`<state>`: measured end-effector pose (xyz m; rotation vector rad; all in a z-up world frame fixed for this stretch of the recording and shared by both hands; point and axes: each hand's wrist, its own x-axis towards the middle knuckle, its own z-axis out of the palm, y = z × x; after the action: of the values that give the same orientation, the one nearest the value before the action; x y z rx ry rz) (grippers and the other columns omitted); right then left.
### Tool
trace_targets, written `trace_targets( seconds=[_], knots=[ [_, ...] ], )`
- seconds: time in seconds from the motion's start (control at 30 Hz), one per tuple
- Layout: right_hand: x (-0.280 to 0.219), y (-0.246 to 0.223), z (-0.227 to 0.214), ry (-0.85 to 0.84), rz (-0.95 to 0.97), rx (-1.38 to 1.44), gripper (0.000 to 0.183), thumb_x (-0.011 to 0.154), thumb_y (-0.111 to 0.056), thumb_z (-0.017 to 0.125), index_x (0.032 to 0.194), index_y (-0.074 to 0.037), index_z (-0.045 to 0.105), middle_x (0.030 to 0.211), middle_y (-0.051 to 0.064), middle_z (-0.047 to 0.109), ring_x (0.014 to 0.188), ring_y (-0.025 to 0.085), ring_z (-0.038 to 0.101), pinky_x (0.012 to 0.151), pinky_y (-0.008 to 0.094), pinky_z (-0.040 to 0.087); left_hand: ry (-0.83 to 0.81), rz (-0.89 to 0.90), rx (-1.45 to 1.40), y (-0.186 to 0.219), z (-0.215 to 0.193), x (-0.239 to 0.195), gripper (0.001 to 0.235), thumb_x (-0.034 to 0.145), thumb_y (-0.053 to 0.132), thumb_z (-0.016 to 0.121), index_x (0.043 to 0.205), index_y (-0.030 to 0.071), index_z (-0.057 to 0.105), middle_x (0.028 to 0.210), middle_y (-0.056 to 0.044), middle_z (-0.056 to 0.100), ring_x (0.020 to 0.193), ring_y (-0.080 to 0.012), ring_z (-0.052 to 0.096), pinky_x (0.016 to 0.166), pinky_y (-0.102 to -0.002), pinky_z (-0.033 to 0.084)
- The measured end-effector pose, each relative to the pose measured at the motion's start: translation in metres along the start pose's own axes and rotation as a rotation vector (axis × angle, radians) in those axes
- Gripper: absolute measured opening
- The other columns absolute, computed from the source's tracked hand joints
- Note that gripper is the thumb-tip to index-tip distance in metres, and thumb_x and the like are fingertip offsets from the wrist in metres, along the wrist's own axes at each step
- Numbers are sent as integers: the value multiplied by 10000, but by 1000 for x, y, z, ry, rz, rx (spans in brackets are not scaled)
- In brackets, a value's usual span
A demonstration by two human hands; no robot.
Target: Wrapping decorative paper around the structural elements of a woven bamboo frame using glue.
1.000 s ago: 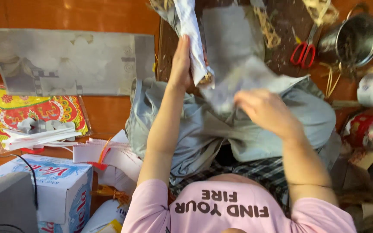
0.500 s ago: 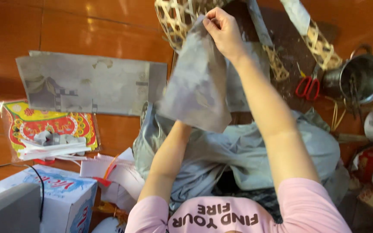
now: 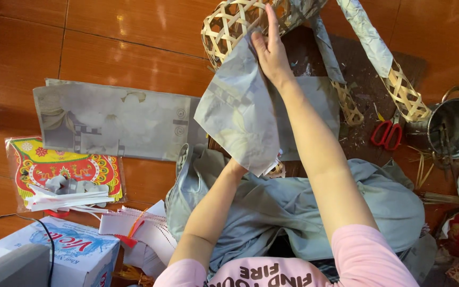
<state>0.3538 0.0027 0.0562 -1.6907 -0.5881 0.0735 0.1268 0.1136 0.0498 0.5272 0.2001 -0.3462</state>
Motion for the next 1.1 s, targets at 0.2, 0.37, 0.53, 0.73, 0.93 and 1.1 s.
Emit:
trace_targets(
  seconds=[0.2,0.37,0.53,0.73,0.93,1.1],
  knots=[
    [-9,-30,1,145,43,-571,738,1165,-383,651,1674,-176,158,1317,138,675,1084,287,700,947,384,575,-58,-17,17,-23,-2,-9,356,1054,275,585,1254,-20,587,1109,-179,678,988,-305,689,900,-452,576],
    [-40,-88,2,186,148,-975,228,1159,-342,545,1229,-132,598,1063,150,675,932,305,701,803,411,571,-115,-25,17,-44,-7,-14,360,1063,238,611,1287,-43,602,1169,-190,689,1052,-310,694,951,-452,573],
    [-62,-61,10,-125,606,-450,587,1137,-518,400,1547,-112,505,1371,218,650,1296,334,591,1079,413,453,-165,-46,30,-53,-5,-29,366,1071,201,637,1320,-66,618,1230,-201,699,1116,-314,699,1002,-451,569],
    [-70,-36,9,11,662,455,838,1000,-534,606,1614,-76,265,1586,85,440,1444,207,425,1167,351,373,68,-193,4,-56,-41,-18,457,1000,229,663,1382,-9,582,1276,-122,675,1127,-257,675,984,-419,559],
    [-79,-47,21,74,679,658,856,948,-506,715,1572,-36,365,1461,86,529,1329,193,511,1119,348,433,605,104,539,68,-24,-35,425,1047,228,574,1372,-32,657,1275,-92,688,1055,-161,646,818,-327,545],
    [-92,-50,38,108,699,471,800,952,-519,680,1539,-59,390,1436,69,556,1308,170,521,1103,321,436,887,783,1022,74,58,-57,381,1146,187,510,1433,-58,566,1337,-169,624,1154,-228,561,974,-344,462]
  ],
)
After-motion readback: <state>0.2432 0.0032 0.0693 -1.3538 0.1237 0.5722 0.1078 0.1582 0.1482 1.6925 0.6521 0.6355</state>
